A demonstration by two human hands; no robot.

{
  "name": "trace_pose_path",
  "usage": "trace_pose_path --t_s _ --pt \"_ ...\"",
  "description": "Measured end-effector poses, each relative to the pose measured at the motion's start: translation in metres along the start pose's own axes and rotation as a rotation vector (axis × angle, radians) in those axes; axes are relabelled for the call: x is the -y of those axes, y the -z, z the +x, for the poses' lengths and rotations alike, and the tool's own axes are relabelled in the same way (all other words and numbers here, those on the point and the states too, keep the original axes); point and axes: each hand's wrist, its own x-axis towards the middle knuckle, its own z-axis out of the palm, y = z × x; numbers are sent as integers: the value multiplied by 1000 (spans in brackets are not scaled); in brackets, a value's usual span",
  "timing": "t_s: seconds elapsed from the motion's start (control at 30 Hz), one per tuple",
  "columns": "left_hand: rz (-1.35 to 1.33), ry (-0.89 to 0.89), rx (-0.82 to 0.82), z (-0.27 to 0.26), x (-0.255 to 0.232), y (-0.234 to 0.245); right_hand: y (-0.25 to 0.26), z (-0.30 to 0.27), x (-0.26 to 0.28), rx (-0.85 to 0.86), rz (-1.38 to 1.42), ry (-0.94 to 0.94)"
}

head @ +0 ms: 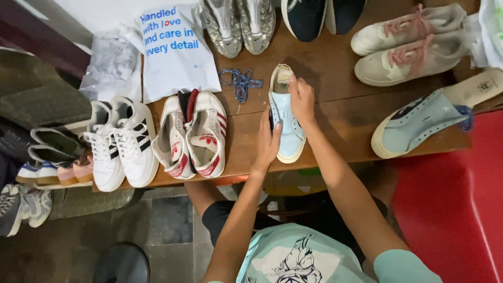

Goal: The person removes a blue shoelace from a light blue sneaker, unties it, and places it on the table. They then insert a white insole into the sneaker and begin threading the blue shoelace through the eyelets.

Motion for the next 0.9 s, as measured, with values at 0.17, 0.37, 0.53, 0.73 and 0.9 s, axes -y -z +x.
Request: trace_pose_path --t_s 0.17,0.37,0.53,0.73,0.9 --pt "-25 31 26 -1 -11 5 1 2 11 8 27 -4" --pt "-35 41 24 -2 -1 2 -1 3 14 66 -29 -36" --pt "-29 27 16 0 -4 3 -5 31 49 76 -212 92" --pt "-30 -3 -48 -1 -4 2 -73 60 65 498 -354 181" --pt "-38 -67 -87 4 13 -2 -124 68 27 808 -476 23"
